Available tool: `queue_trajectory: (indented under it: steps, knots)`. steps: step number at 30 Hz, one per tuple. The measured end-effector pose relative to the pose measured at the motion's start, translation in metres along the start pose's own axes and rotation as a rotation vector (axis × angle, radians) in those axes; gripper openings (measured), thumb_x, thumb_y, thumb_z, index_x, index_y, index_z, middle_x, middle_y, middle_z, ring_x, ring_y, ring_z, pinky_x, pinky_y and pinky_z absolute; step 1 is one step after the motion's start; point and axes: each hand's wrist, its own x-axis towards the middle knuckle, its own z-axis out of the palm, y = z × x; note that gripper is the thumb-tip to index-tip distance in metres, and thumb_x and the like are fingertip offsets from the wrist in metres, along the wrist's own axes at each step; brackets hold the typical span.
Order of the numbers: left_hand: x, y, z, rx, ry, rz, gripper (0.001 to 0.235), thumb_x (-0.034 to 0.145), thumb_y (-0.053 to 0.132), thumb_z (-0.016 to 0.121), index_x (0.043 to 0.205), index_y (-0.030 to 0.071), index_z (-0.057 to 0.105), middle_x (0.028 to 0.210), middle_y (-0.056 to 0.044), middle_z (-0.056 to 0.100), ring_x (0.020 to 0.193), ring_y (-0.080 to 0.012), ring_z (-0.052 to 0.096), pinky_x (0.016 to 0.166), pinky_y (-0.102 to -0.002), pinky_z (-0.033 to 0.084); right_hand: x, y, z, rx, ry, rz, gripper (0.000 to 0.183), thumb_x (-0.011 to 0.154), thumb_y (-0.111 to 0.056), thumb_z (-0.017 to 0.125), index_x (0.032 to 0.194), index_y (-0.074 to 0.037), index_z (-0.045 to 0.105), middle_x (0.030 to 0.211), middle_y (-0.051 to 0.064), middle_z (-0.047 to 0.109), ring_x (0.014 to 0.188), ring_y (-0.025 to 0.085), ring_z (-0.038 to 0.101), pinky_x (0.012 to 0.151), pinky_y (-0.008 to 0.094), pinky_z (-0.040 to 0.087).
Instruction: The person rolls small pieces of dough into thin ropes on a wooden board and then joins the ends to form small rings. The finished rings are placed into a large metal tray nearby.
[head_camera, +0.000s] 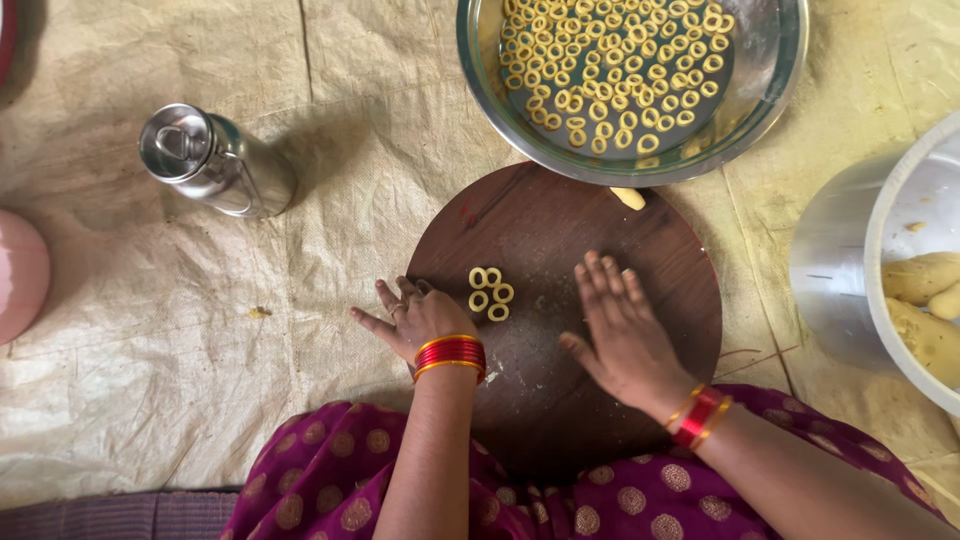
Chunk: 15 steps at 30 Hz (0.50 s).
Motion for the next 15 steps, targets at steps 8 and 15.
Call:
queue_trajectory:
  steps: [8,15]
  knots:
    - [0.001,0.000,0.002,0.068,-0.068,0.025,0.064,0.096,0.024,0.053,0.156,0.014,0.034,0.170,-0.006,0.011,0.157,-0.0290,-0.007,0.108,-0.072,-0.019,0.064,0.045,0.032,-0.164,0.065,-0.051,0.088,0.102,-0.061,0.026,0.161,0.002,0.014,0.170,0.021,0.009,0.158,0.034,0.008,0.127,0.050,0.006]
    - [0.008,0.002,0.015,0.036,0.043,0.012,0.057,0.099,0.020,0.044,0.155,0.011,0.037,0.168,-0.005,0.019,0.157,-0.0279,-0.005,0.109,-0.071,-0.020,0.003,0.016,0.013,0.047,-0.049,-0.212,0.094,0.103,-0.068,0.018,0.158,0.009,0.009,0.167,0.028,0.007,0.156,0.037,0.007,0.126,0.049,0.005]
